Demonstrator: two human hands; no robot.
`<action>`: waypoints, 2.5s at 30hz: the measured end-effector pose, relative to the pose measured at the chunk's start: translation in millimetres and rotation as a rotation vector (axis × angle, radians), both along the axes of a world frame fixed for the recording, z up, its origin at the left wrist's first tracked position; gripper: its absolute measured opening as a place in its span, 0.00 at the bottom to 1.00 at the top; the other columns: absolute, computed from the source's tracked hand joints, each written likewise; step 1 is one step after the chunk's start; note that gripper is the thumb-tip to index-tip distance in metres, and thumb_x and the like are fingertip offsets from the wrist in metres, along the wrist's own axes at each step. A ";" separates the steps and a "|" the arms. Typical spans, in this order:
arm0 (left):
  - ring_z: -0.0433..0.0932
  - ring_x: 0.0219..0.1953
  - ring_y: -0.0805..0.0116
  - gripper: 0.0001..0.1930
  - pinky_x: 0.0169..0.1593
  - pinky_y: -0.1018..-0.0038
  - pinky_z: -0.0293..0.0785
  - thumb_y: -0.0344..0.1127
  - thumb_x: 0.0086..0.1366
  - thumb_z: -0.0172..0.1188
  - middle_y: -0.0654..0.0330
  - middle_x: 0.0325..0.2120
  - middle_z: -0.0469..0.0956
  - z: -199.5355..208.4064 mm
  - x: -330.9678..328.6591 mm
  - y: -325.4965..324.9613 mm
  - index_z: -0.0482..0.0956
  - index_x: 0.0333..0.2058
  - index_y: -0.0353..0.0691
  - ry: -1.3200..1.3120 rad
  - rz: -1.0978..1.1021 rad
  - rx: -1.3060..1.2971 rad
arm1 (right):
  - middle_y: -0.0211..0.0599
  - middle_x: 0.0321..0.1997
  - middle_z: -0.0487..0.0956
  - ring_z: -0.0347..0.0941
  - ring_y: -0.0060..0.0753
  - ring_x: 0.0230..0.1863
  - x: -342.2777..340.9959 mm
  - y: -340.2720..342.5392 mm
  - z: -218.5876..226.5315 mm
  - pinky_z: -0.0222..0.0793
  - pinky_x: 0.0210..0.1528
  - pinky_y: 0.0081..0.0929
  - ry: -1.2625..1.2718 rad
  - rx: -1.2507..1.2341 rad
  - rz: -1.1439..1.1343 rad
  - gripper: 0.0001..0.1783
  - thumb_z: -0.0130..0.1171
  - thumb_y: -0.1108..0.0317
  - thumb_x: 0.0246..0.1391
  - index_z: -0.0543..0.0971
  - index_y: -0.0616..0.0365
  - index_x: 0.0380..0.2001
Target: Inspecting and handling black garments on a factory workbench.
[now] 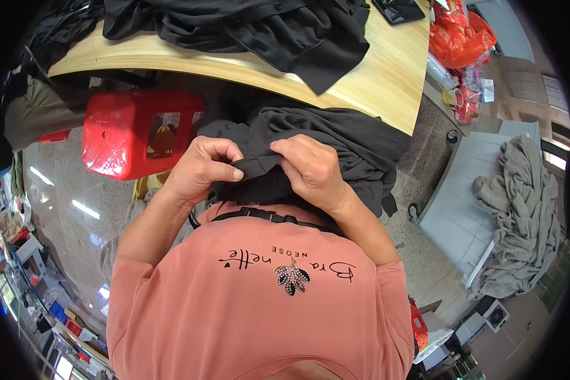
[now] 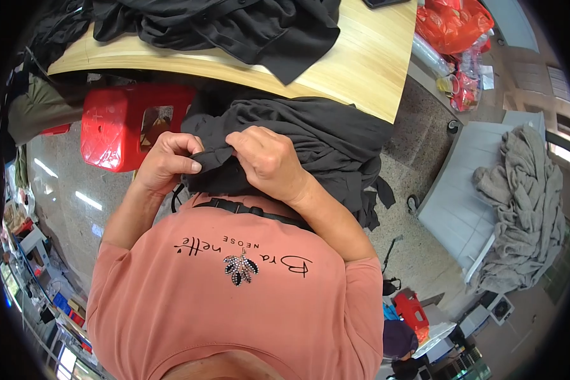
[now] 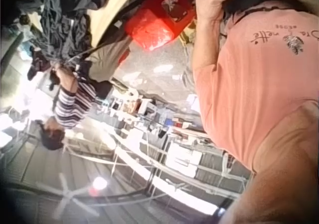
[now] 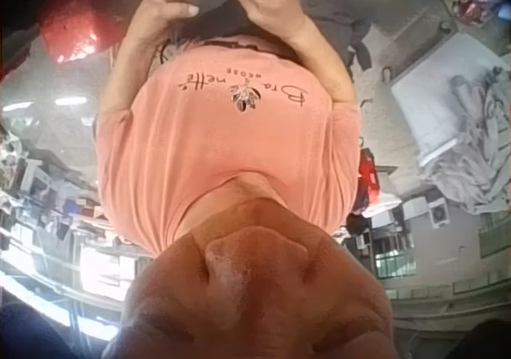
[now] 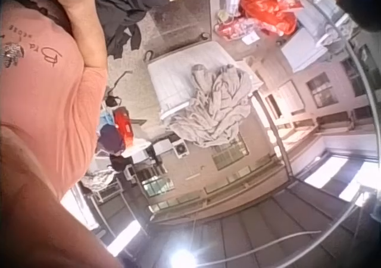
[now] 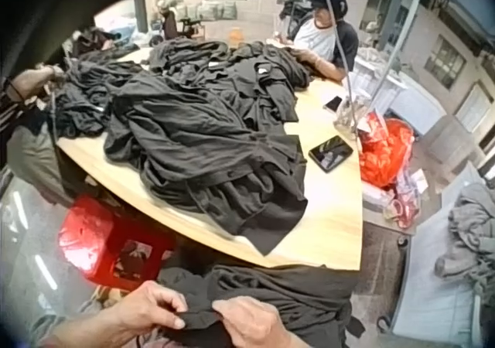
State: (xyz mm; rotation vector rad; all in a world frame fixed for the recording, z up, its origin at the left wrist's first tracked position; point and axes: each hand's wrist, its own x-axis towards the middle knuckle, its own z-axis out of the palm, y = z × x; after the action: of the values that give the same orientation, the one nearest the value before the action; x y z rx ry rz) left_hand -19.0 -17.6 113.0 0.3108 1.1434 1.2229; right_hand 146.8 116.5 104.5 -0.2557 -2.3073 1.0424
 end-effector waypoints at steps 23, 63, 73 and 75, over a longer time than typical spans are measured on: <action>0.64 0.20 0.84 0.05 0.23 0.84 0.60 0.27 0.47 0.58 0.69 0.16 0.68 6.3 -1.7 11.6 0.71 0.19 0.34 0.155 -0.141 0.031 | 0.36 0.30 0.77 0.64 0.29 0.17 -5.1 2.8 28.1 0.60 0.18 0.23 0.017 0.095 0.398 0.08 0.56 0.76 0.30 0.74 0.60 0.21; 0.70 0.25 0.83 0.05 0.30 0.86 0.67 0.22 0.48 0.62 0.67 0.22 0.76 -25.7 23.6 25.6 0.78 0.26 0.34 0.219 -0.039 0.157 | 0.42 0.39 0.72 0.72 0.43 0.36 9.0 5.0 -15.0 0.69 0.36 0.27 0.033 -0.233 0.199 0.09 0.54 0.83 0.38 0.73 0.61 0.26; 0.69 0.23 0.83 0.04 0.28 0.84 0.66 0.24 0.48 0.62 0.67 0.19 0.75 -40.4 24.6 25.3 0.78 0.25 0.34 0.441 -0.053 0.066 | 0.40 0.25 0.71 0.70 0.41 0.30 0.7 8.2 -40.3 0.65 0.32 0.29 -0.150 -0.395 0.219 0.06 0.55 0.78 0.39 0.71 0.62 0.25; 0.69 0.23 0.83 0.03 0.28 0.84 0.66 0.24 0.48 0.62 0.66 0.19 0.76 -46.1 25.7 29.6 0.78 0.24 0.33 0.498 -0.051 0.021 | 0.41 0.26 0.73 0.72 0.36 0.30 -2.1 13.6 -47.2 0.66 0.35 0.26 -0.298 -0.568 0.162 0.09 0.56 0.78 0.39 0.73 0.63 0.29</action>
State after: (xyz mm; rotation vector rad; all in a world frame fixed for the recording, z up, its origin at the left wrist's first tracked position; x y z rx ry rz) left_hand 6.7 12.0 66.9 0.6836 1.5369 1.1430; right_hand 144.7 130.2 57.2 -0.4783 -2.2587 1.8436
